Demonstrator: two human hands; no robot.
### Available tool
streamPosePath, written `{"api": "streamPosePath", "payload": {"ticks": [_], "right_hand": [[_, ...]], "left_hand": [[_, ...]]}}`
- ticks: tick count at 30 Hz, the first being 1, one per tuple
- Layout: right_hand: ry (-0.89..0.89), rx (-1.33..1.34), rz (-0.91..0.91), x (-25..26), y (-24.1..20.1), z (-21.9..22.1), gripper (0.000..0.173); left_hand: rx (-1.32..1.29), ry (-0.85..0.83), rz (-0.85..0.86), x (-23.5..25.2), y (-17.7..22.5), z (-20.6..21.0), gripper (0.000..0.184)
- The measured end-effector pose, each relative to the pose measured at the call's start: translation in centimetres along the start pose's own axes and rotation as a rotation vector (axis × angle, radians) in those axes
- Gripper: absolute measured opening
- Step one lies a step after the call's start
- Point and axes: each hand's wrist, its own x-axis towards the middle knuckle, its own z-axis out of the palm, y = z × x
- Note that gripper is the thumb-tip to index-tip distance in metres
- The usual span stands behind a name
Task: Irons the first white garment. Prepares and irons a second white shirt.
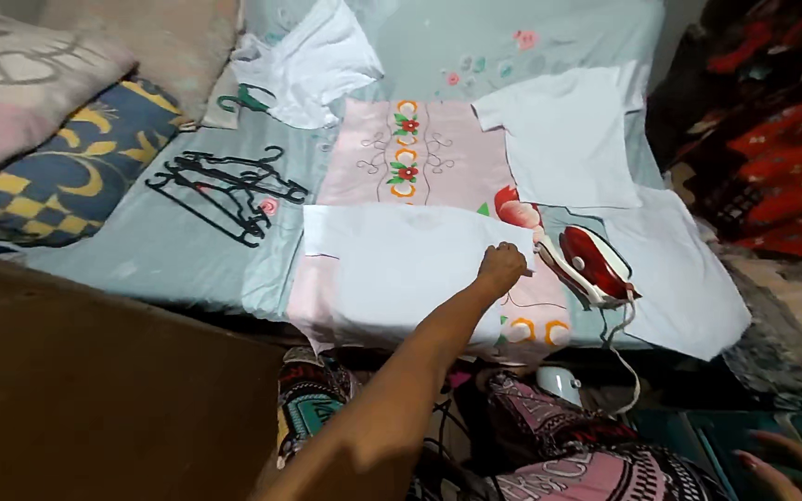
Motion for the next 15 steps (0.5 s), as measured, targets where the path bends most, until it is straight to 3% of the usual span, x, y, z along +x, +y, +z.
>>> {"api": "streamPosePath", "payload": {"ticks": [3, 6, 9, 11, 15], "right_hand": [[-0.093, 0.013, -0.185, 2.1, -3.0, 2.0, 0.038], [-0.040, 0.044, -0.345, 4.8, -7.9, 5.2, 0.044], [-0.099, 0.159, -0.355, 8.7, -13.5, 8.4, 0.082], [-0.152, 0.237, -0.358, 11.5, -16.6, 11.2, 0.094], [-0.330, 0.276, -0.273, 12.8, -20.4, 15.8, 0.053]], "left_hand": [[-0.219, 0.067, -0.083, -1.6, -0.1, -3.7, 0.031], [-0.463, 0.269, -0.144, -4.2, 0.6, -8.5, 0.030], [-0.588, 0.498, -0.003, -7.1, 1.5, -12.1, 0.024], [-0.626, 0.645, 0.085, -9.5, 2.4, -14.7, 0.020], [-0.652, 0.891, 0.121, -13.2, 2.5, -20.1, 0.017]]}}
